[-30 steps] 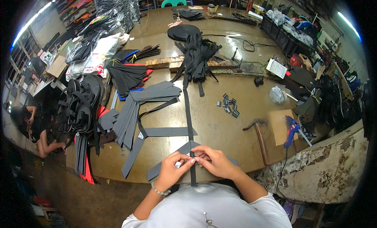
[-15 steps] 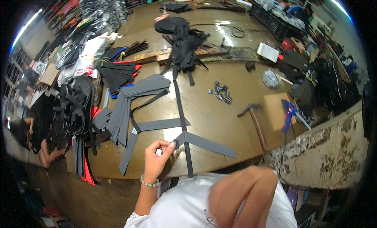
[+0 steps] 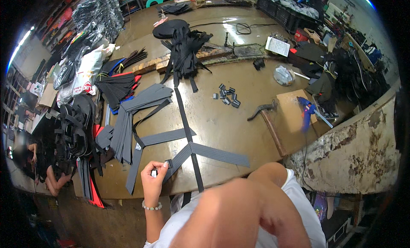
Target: The person assembles black and gray fabric straps on a workbench. They use a hot glue gun to attach small rectangular tags to the straps, then place the finished units aside. The person repeats this process for multiple straps throughout the clip.
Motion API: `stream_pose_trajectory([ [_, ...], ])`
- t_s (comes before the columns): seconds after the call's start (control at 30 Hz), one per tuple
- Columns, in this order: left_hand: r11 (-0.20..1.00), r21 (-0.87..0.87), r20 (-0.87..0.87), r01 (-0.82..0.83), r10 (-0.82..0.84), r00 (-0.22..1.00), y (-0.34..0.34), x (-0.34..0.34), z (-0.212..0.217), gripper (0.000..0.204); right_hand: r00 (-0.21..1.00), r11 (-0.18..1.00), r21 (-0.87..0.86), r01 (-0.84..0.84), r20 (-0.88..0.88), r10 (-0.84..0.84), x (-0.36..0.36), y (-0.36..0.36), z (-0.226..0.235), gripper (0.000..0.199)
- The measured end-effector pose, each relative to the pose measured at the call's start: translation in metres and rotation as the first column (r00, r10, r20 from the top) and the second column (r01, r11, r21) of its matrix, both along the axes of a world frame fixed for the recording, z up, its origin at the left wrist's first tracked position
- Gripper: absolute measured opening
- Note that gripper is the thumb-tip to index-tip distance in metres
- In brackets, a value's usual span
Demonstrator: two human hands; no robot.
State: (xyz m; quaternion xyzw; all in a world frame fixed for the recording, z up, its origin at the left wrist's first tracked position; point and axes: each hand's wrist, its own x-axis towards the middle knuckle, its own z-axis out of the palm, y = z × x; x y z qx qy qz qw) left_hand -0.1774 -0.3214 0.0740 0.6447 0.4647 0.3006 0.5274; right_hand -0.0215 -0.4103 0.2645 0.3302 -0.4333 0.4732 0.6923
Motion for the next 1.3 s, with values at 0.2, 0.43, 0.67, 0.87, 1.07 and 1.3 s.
stream_pose_trajectory([
  [0.2,0.992,-0.077,0.039,-0.101,0.104,0.994,0.006,0.007,0.008,0.016,0.406,0.83,-0.138,0.541,0.907,-0.114,0.063,-0.023,-0.082,0.004],
  [0.43,0.993,0.116,-0.137,-0.033,0.049,0.989,0.011,0.012,0.001,0.025,-0.238,-0.066,0.239,0.969,0.971,0.03,0.055,-0.015,-0.22,0.014],
  [0.67,0.995,0.081,-0.192,0.058,-0.041,0.981,0.01,0.042,-0.003,0.028,-0.297,-0.007,0.296,0.955,0.955,-0.03,0.061,-0.025,-0.246,0.017],
  [0.87,0.966,0.225,-0.305,0.127,-0.054,0.951,0.008,0.064,-0.016,0.026,-0.311,-0.001,0.312,0.95,0.95,-0.036,0.058,-0.02,-0.233,0.017],
  [1.07,0.925,0.354,-0.363,0.136,0.002,0.932,0.005,0.067,-0.025,0.024,-0.314,0.014,0.314,0.949,0.949,-0.003,0.06,-0.022,-0.235,0.017],
  [1.3,0.929,0.36,-0.386,0.085,0.065,0.92,-0.002,0.072,-0.025,0.021,-0.347,0.013,0.347,0.938,0.937,-0.032,0.059,-0.019,-0.232,0.017],
])
